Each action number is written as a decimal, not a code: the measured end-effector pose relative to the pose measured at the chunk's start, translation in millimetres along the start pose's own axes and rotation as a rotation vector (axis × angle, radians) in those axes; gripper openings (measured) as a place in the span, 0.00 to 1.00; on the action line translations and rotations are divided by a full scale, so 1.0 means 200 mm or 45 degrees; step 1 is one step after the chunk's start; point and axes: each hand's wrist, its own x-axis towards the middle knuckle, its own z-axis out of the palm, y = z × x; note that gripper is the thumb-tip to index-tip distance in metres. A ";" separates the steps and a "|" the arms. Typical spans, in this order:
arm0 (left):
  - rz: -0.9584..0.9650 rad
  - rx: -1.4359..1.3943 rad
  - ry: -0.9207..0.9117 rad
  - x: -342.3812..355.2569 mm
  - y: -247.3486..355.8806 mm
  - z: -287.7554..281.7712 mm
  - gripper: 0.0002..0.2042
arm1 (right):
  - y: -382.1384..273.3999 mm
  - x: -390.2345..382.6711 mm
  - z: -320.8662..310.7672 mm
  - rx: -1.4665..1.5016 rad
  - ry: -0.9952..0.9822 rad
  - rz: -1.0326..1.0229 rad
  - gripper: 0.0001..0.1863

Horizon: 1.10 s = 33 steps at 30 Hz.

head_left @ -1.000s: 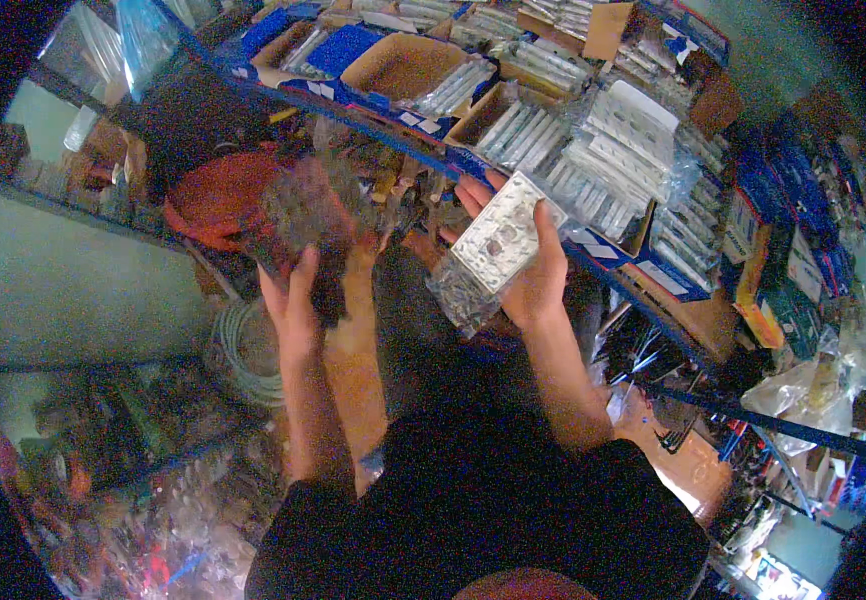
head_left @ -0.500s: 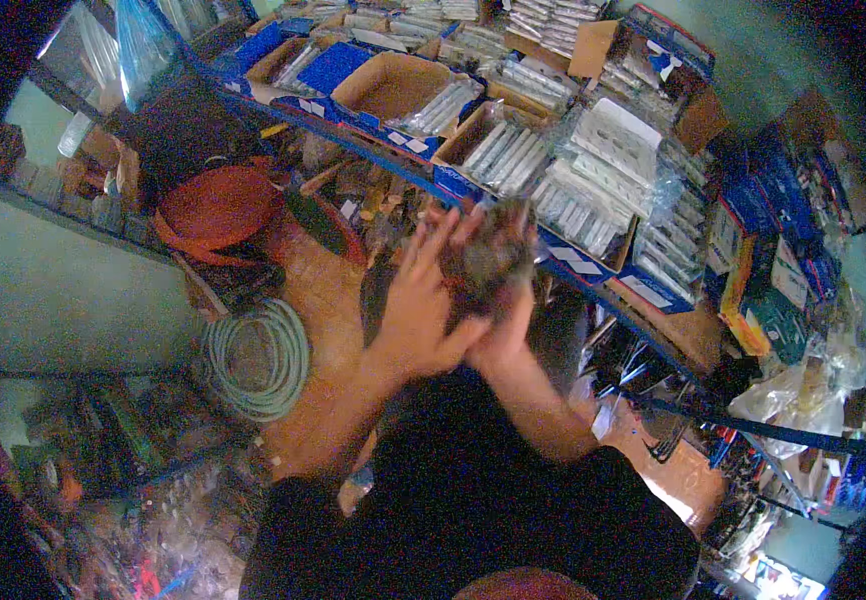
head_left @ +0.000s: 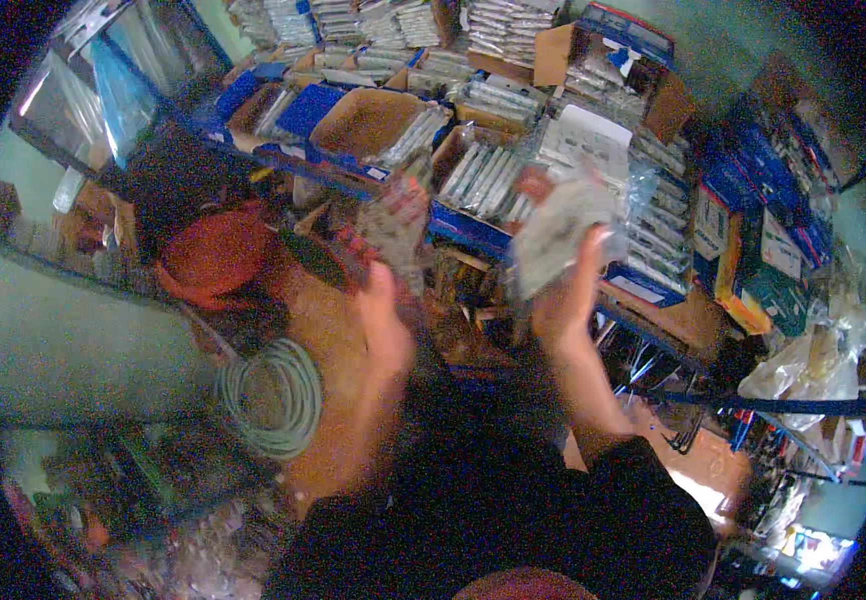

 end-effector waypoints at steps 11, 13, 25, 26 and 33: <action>0.127 0.750 -0.782 -0.22 -0.16 0.11 0.21 | -0.34 0.28 0.06 -0.945 -0.239 -0.595 0.36; 0.038 0.543 -0.554 -0.22 -0.24 0.01 0.19 | -0.40 0.44 0.07 -1.495 -0.301 -0.861 0.36; -0.293 0.604 -0.378 -0.21 -0.26 -0.12 0.15 | -0.38 0.80 -0.08 -2.526 -0.879 -0.530 0.42; -0.280 0.653 -0.345 -0.22 -0.23 -0.09 0.16 | -0.39 0.78 -0.08 -2.526 -0.792 -0.552 0.41; -0.025 0.184 -0.189 -0.06 -0.27 -0.25 0.23 | -0.35 0.23 0.08 -1.621 -0.884 -0.712 0.36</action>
